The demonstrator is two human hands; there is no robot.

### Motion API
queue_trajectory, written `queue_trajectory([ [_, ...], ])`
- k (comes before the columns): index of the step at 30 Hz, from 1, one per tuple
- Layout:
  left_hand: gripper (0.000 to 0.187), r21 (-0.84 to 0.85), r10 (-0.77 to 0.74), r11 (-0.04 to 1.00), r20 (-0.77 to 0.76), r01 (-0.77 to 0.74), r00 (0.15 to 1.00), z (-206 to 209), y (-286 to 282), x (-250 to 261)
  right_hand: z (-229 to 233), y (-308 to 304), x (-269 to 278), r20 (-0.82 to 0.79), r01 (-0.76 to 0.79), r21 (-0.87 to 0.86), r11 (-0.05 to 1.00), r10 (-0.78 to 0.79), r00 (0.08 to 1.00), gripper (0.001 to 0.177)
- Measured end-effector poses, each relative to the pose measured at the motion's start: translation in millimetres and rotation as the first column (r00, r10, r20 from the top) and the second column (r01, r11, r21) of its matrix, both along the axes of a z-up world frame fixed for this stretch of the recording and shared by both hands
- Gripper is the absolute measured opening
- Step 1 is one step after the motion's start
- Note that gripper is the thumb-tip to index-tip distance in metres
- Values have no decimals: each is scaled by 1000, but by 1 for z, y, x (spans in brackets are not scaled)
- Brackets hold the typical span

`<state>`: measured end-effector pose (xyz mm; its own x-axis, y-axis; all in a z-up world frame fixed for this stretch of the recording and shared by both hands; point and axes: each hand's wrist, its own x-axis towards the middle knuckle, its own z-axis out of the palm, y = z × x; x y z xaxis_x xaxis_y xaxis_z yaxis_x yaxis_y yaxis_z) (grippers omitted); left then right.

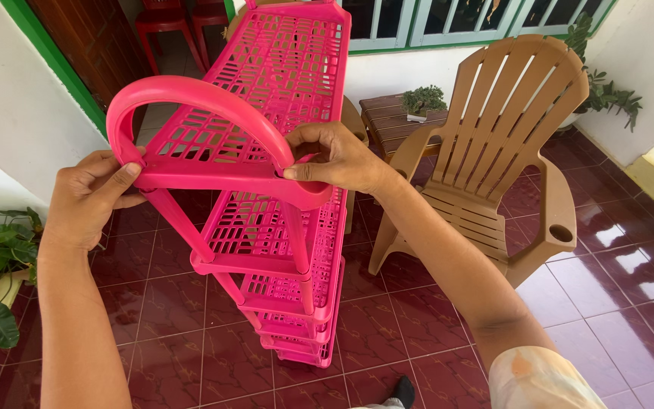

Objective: The person assembles a pink plastic three-tier storage rack by inserting vertical poles into the trays, stacking the trays, and attaching the curved handles to the top tier.

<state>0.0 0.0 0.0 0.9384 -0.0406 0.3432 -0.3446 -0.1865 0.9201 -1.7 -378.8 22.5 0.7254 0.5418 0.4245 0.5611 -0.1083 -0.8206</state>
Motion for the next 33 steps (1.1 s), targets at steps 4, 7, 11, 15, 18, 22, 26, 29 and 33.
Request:
queue_trajectory([
  [4, 25, 5, 11, 1000, -6, -11, 1000, 2, -2, 0, -3, -1, 4, -40, 24, -19, 1000, -24, 999, 31],
  [7, 25, -4, 10, 1000, 4, -10, 1000, 1, -1, 0, -5, 0, 4, -38, 16, -6, 1000, -16, 999, 28],
  [11, 24, -24, 0, 1000, 0, 0, 1000, -2, 0, 2, -7, 0, 3, -2, -23, 25, 999, 23, 1000, 26],
  [15, 22, -24, 16, 1000, -1, -16, 1000, -5, 2, 2, -5, 1, 3, -11, 9, -12, 1000, -9, 1000, 28],
  [18, 26, -17, 40, 999, -16, -40, 999, -5, -2, 2, -3, 1, 2, -56, 14, -10, 1000, -14, 998, 32],
  [22, 51, -84, -10, 996, 33, 12, 999, -6, -13, 3, 2, 0, 2, -100, 31, -17, 999, -33, 994, 33],
  [26, 72, -109, -151, 979, 196, 175, 969, -5, -26, 5, 4, -2, 3, -159, 59, -48, 997, -66, 985, 30],
  [29, 91, 129, -12, 988, 628, -89, 778, -10, -42, 0, 2, 0, 2, -104, 51, -21, 998, -53, 993, 29],
  [33, 64, 97, 203, 851, 846, -516, 493, -21, -82, -9, 2, 0, 1, -118, 65, -19, 998, -66, 991, 29],
])
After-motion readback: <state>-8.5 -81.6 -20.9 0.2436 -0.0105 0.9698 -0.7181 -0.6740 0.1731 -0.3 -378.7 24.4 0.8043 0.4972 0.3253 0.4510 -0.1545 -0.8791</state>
